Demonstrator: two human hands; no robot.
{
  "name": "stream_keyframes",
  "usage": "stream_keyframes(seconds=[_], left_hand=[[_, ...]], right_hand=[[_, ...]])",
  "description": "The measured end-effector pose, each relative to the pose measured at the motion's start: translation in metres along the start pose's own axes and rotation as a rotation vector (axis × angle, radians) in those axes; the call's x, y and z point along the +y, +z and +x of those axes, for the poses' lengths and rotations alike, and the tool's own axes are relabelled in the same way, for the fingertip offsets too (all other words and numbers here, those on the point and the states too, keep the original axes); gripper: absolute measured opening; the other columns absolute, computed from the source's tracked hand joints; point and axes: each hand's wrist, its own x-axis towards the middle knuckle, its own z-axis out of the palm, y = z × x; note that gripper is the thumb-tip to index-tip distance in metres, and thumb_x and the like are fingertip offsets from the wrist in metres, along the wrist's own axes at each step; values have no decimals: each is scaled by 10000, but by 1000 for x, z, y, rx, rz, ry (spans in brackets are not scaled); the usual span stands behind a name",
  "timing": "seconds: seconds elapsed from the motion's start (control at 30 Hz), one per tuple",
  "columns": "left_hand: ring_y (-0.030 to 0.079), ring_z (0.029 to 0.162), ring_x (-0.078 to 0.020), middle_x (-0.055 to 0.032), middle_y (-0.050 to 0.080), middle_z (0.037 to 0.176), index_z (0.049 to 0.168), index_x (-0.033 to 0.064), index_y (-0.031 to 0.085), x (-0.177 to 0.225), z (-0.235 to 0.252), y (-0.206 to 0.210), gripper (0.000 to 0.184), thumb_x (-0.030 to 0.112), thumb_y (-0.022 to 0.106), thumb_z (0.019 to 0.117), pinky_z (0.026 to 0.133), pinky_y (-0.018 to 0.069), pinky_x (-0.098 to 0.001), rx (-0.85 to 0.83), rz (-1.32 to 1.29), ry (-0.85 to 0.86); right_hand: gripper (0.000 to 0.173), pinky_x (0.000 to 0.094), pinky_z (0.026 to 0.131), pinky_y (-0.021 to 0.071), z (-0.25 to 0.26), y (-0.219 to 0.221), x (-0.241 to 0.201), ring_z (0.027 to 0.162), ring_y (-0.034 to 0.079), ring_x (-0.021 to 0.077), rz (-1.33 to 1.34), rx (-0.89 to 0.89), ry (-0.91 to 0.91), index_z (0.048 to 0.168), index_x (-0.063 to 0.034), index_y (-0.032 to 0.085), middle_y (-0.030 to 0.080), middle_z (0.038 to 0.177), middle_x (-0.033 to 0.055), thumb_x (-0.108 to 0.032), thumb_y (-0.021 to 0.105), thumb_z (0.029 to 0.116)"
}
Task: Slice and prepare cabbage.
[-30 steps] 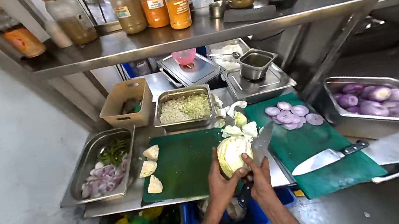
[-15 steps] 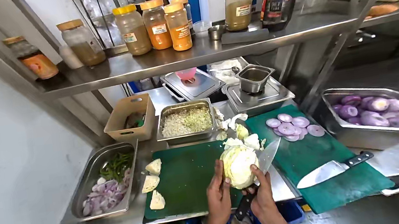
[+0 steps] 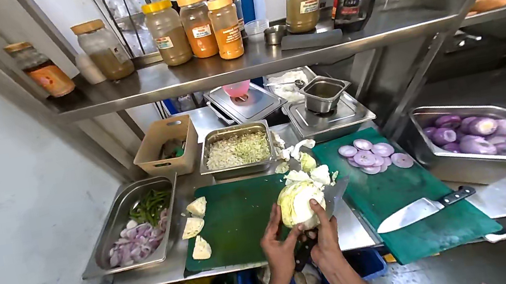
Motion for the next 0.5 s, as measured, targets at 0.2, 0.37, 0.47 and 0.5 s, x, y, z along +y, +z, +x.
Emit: stream_keyframes(seconds=[0.2, 0.37, 0.47, 0.5], left_hand=[[619, 1304, -329, -237, 642, 1367, 1126, -40, 765, 5, 4, -5, 233, 30, 747, 904, 1060, 566, -410, -23, -16, 144], [681, 1205, -299, -193, 707, 1264, 1013, -23, 767, 12, 16, -10, 121, 7, 669, 948, 989, 609, -396, -20, 108, 215], [712, 1107, -207, -132, 729, 1188, 1026, -9, 740, 16, 26, -15, 130, 27, 627, 972, 948, 617, -346, -59, 256, 233], [722, 1036, -166, -101, 741, 1111, 1047, -4, 729, 18, 30, -17, 138, 41, 617, 981, 913, 621, -322, -47, 293, 220]], right_hand=[[486, 301, 357, 449, -1, 4, -8, 416, 473, 147, 41, -55, 100, 1244, -109, 498, 553, 717, 88, -460, 685, 965], [383, 296, 356, 449, -2, 6, -8, 396, 445, 127, 82, -102, 116, 1138, -130, 520, 495, 640, 39, -457, 648, 985], [351, 290, 350, 445, -4, 3, -10, 385, 432, 117, 77, -120, 123, 1082, -145, 541, 479, 616, 23, -471, 632, 990], [353, 293, 345, 446, -4, 0, -11, 376, 429, 117, 70, -134, 127, 1060, -146, 546, 473, 603, 20, -484, 620, 993]])
